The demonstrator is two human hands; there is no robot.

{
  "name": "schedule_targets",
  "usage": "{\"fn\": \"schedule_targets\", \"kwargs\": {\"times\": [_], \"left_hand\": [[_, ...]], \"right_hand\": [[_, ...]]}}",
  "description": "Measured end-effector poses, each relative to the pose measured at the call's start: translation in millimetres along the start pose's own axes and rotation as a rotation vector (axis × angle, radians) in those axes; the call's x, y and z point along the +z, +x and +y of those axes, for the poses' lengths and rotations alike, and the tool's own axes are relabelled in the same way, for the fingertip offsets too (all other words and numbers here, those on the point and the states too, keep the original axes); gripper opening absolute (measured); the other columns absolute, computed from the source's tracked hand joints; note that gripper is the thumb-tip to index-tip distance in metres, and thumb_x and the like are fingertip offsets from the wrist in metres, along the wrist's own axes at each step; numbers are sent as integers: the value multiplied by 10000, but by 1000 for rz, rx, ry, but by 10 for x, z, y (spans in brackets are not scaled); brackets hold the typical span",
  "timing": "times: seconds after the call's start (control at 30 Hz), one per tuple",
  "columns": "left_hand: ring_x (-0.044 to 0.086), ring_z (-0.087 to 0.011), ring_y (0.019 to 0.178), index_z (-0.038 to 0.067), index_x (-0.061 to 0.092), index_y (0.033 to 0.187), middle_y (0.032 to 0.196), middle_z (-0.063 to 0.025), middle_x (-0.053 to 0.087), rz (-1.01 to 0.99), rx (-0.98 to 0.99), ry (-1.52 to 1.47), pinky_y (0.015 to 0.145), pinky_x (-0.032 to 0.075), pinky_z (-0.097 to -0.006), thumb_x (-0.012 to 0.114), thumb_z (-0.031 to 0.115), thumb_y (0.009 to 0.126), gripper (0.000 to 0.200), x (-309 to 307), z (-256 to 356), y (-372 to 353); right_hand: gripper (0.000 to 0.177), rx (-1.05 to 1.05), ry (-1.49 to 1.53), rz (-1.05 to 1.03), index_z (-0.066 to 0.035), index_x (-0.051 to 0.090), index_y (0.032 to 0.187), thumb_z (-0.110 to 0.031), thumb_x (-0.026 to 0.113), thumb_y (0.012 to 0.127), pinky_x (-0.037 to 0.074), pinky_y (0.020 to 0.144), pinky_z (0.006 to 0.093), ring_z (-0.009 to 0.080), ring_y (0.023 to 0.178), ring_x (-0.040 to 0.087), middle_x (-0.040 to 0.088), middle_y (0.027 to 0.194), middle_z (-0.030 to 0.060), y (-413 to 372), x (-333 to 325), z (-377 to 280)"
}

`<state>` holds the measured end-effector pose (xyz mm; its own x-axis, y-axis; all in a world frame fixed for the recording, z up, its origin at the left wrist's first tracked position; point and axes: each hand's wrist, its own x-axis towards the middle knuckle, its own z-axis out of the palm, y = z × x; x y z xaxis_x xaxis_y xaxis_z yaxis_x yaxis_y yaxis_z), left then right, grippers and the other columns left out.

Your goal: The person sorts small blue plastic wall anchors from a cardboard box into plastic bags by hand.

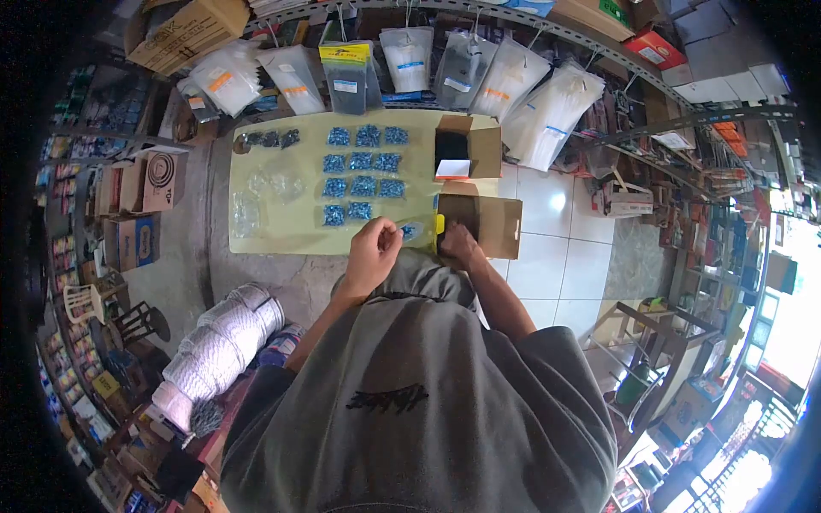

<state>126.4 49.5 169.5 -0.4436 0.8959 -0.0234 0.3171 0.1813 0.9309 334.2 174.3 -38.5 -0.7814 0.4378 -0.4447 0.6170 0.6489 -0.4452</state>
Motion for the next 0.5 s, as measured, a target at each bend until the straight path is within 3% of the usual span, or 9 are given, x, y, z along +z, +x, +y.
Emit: {"fn": "schedule_targets", "kwargs": {"times": [0.1, 0.2, 0.3, 0.37, 0.4, 0.5], "left_hand": [[537, -144, 564, 9, 552, 854, 702, -67, 569, 26, 4, 4, 531, 433, -290, 677, 65, 877, 139, 27, 20, 51], [541, -147, 559, 11, 551, 853, 706, -70, 572, 29, 2, -4, 526, 433, -294, 678, 62, 875, 139, 68, 20, 91], [545, -148, 563, 11, 551, 853, 703, -72, 572, 25, 21, 6, 530, 437, -298, 680, 61, 872, 140, 83, 33, 126], [542, -147, 564, 11, 552, 851, 697, -70, 569, 15, 29, 6, 533, 434, -296, 682, 61, 869, 141, 90, 48, 137], [542, -147, 564, 11, 552, 851, 697, -70, 569, 16, 29, 8, 533, 434, -296, 682, 61, 869, 141, 86, 53, 140], [523, -194, 564, 10, 525, 857, 714, -90, 546, -13, 10, -5, 528, 429, -331, 670, 51, 870, 151, 80, 52, 134]], "right_hand": [[372, 121, 82, 49, 22, 690, 966, -283, 651, 757, 536, 836, 459, 423, 992, 644, 681, 1005, 256, 145, 213, 96], [373, -13, 248, 114, 44, 675, 968, -277, 627, 784, 534, 838, 455, 460, 970, 634, 670, 951, 286, -8, -172, -226], [306, 8, 324, 179, 39, 672, 957, -221, 611, 807, 550, 790, 450, 427, 918, 665, 674, 958, 277, 67, 117, -89], [201, -2, -67, 92, 19, 677, 911, -129, 598, 800, 554, 732, 455, 390, 823, 683, 677, 905, 251, 62, 226, -7], [201, -4, -66, 93, 19, 677, 911, -129, 598, 800, 554, 732, 455, 390, 823, 683, 677, 905, 251, 75, 293, 6], [132, 32, -23, 277, -7, 678, 852, -68, 603, 761, 548, 685, 455, 357, 744, 677, 666, 813, 213, 111, 478, 123]]}}
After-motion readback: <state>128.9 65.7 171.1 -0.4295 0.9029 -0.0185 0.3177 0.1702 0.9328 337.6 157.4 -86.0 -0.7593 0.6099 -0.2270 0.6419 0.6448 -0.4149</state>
